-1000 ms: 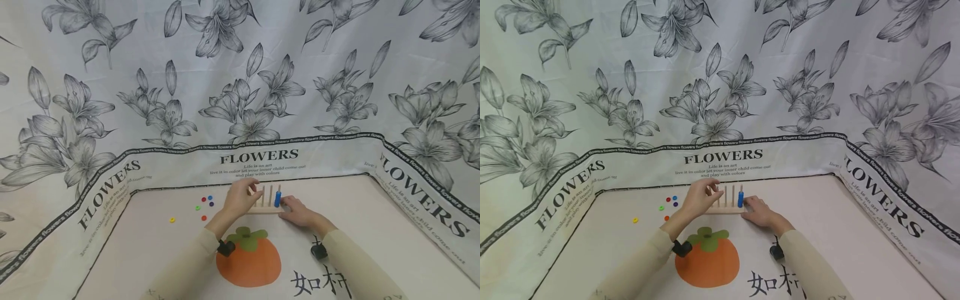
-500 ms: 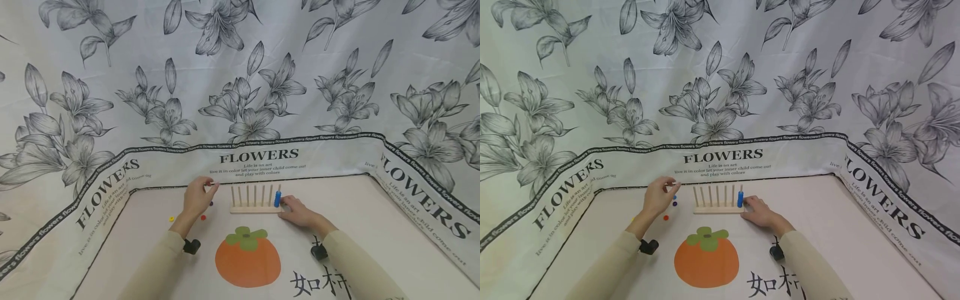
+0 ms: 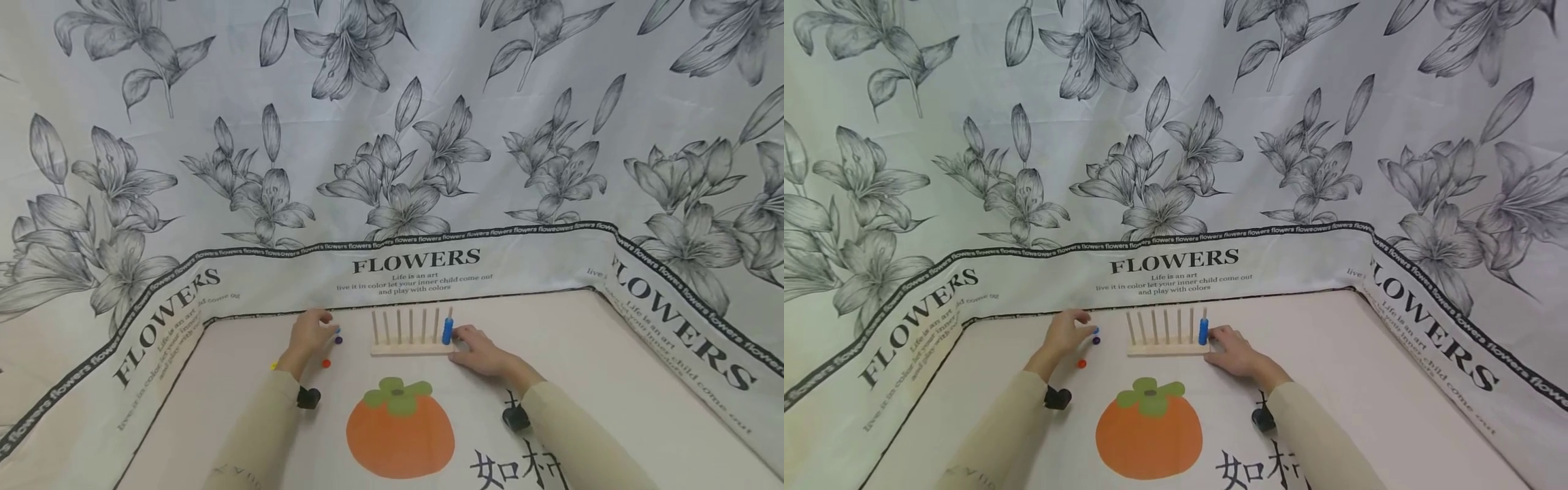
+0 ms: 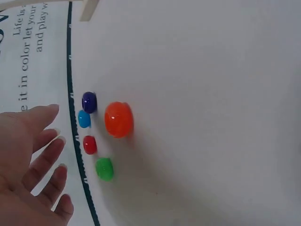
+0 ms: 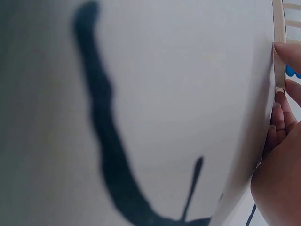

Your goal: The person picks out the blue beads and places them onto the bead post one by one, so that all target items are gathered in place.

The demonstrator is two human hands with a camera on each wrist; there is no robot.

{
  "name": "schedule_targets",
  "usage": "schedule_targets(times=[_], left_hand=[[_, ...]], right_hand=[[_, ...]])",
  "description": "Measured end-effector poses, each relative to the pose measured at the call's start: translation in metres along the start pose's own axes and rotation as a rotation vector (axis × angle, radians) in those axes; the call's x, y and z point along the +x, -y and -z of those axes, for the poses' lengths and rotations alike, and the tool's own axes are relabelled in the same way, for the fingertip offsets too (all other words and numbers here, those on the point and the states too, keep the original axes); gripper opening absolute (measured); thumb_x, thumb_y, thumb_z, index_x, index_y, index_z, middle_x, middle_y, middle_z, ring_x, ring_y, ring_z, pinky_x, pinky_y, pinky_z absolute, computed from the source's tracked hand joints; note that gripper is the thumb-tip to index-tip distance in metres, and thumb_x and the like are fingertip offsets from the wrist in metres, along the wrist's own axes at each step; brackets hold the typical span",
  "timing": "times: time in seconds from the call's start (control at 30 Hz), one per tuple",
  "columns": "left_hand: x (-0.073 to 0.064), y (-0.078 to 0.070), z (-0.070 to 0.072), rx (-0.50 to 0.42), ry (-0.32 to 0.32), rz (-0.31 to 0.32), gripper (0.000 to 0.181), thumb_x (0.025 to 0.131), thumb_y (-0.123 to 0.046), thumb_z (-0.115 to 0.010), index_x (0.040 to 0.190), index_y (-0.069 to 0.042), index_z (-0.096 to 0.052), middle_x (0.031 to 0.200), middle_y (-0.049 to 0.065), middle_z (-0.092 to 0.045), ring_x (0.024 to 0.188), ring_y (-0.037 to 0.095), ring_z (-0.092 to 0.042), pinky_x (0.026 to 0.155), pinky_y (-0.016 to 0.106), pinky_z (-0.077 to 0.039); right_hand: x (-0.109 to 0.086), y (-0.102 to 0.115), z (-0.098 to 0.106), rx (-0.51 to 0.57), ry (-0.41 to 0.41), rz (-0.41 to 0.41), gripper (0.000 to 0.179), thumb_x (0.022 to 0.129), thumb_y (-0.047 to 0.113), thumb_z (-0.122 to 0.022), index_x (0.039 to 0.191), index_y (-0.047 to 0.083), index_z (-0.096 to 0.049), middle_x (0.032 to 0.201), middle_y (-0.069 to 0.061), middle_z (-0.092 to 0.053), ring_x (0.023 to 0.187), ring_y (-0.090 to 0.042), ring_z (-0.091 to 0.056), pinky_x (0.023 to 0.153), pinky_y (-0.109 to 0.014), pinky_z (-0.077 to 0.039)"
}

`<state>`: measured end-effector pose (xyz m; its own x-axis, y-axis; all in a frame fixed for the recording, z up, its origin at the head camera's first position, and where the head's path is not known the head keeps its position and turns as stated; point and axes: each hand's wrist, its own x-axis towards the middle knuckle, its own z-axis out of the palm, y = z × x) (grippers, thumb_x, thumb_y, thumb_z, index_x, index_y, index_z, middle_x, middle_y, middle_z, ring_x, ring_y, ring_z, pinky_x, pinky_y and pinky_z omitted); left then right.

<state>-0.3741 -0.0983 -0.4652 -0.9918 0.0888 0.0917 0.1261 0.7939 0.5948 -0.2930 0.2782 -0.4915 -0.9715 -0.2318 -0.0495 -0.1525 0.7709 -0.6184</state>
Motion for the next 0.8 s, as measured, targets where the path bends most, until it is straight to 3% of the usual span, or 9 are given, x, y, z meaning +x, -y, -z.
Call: schedule_targets(times=[0.13,0.3,0.5,0.8], left_hand=[[0.002,0.001,-0.003,-0.036,0.026,0.066,0.035,0.096,-0.023,-0.072,0.125,-0.004,-0.067,0.137,0.016,-0.059,0.125,0.036,-0.055,0.106,0.053,-0.045],[0.006,0.008,-0.008,-0.087,0.062,0.117,0.037,0.097,-0.027,-0.070,0.128,-0.006,-0.066,0.133,0.014,-0.061,0.116,0.032,-0.058,0.100,0.053,-0.049],[0.008,0.017,-0.011,-0.086,0.083,0.105,0.034,0.096,-0.028,-0.071,0.123,-0.007,-0.068,0.122,0.011,-0.064,0.106,0.029,-0.059,0.095,0.050,-0.050],[0.012,0.018,-0.013,-0.066,0.073,0.106,0.025,0.094,-0.027,-0.074,0.112,-0.011,-0.070,0.110,0.007,-0.066,0.100,0.027,-0.059,0.089,0.047,-0.049]], right_hand=[[-0.004,0.007,0.001,0.006,0.002,0.005,0.057,0.099,0.025,-0.063,0.146,-0.003,-0.047,0.149,-0.023,-0.043,0.138,-0.043,-0.039,0.114,-0.063,-0.032],[-0.004,0.008,0.002,0.007,-0.002,-0.011,0.057,0.099,0.025,-0.063,0.147,-0.001,-0.047,0.151,-0.021,-0.043,0.140,-0.041,-0.038,0.116,-0.061,-0.031],[-0.004,0.008,0.000,0.011,0.008,-0.019,0.059,0.099,0.025,-0.064,0.148,-0.002,-0.046,0.152,-0.022,-0.042,0.141,-0.042,-0.037,0.117,-0.061,-0.030],[-0.002,0.007,0.002,-0.013,0.007,-0.019,0.060,0.099,0.026,-0.063,0.149,-0.002,-0.044,0.152,-0.022,-0.041,0.142,-0.043,-0.036,0.117,-0.061,-0.029]])
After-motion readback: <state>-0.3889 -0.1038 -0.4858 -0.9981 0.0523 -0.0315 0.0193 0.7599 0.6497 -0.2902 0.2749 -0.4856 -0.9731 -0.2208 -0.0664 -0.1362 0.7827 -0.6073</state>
